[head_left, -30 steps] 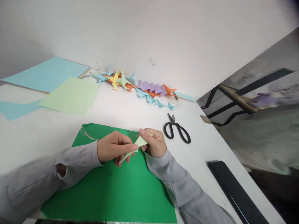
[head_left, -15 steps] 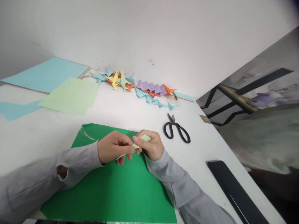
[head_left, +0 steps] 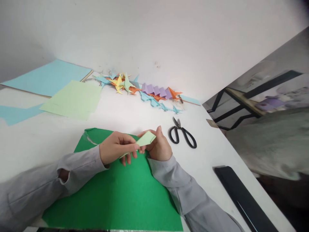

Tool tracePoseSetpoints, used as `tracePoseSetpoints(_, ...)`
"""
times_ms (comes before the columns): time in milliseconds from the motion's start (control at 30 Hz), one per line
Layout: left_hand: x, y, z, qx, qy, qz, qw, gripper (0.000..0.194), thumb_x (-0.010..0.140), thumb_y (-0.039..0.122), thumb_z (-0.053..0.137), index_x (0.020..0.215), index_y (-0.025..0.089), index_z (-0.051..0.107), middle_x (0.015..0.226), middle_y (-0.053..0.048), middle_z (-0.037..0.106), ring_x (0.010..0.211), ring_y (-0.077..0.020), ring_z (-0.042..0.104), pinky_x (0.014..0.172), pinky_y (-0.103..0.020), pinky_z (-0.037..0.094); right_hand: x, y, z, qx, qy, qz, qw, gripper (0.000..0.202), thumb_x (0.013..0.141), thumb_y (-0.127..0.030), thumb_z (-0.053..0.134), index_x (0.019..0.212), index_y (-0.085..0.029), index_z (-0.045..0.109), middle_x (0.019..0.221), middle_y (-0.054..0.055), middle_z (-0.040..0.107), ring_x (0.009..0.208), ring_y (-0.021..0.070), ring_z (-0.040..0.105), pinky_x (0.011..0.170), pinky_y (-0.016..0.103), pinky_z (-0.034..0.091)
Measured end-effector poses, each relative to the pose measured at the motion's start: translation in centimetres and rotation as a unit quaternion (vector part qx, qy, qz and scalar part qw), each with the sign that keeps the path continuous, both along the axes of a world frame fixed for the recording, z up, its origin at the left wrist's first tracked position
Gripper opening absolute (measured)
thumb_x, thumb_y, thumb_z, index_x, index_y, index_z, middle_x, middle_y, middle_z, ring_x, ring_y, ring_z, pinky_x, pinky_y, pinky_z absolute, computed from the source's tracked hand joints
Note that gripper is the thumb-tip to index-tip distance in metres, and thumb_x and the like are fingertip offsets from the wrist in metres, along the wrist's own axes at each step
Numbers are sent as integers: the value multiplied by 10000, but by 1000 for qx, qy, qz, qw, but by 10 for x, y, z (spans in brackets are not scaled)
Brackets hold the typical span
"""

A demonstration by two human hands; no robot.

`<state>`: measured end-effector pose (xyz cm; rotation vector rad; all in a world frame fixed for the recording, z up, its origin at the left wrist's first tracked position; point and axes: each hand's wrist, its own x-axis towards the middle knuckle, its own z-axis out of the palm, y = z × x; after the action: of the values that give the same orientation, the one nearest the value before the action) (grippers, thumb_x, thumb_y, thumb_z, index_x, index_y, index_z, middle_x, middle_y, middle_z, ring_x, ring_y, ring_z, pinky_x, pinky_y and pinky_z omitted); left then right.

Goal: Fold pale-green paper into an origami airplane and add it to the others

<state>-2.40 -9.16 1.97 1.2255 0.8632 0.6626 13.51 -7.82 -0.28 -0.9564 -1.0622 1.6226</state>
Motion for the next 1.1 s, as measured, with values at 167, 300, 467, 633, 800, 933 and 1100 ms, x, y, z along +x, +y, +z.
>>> tracePoseSetpoints(167,-1,4,1,14,-27,57,998,308,672,390,639,731,92,592,617,-46,637,450,-124,587,402,-225,474,2,2,-5,46,16,-47,998,352,671,-513,616,632,-177,521,414,-36,548,355,107,494,343,202,336)
tracePoseSetpoints(300,-1,4,-1,2,-35,62,997,336,636,374,681,775,120,511,626,-43,658,458,-146,605,403,-246,483,-1,-4,-5,75,-23,-43,996,255,657,-389,677,631,-167,555,446,-35,570,358,84,485,351,191,344)
tracePoseSetpoints(467,0,3,-5,6,-39,41,998,300,654,305,677,752,153,437,617,-16,663,487,-139,614,423,-237,486,-2,-6,-5,99,-54,4,994,243,623,-380,706,631,-155,614,454,-6,585,387,98,514,371,208,379)
tracePoseSetpoints(633,-1,4,-5,11,-58,44,997,301,607,207,707,715,151,432,641,-11,658,560,-134,626,478,-233,494,-2,-6,-1,125,-46,3,991,199,574,-300,748,619,-170,604,483,-7,594,391,98,507,369,207,376)
tracePoseSetpoints(800,-1,6,-5,32,-88,54,994,304,553,114,723,654,142,437,554,33,617,526,-105,612,474,-191,475,1,-7,6,167,-38,45,984,172,599,-267,731,713,-188,630,618,1,625,433,91,503,404,217,392)
tracePoseSetpoints(933,0,5,-4,25,-67,65,995,318,524,127,744,648,137,451,507,40,597,471,-108,598,449,-201,475,4,-6,8,208,-70,85,972,147,637,-293,703,708,-180,640,693,14,611,565,115,541,517,240,433)
tracePoseSetpoints(1100,0,3,-4,-19,-36,55,998,311,548,238,746,630,138,464,477,26,583,458,-143,601,410,-243,495,2,-4,0,197,-36,107,974,181,636,-300,719,699,-162,620,599,-14,580,539,101,542,532,227,437)
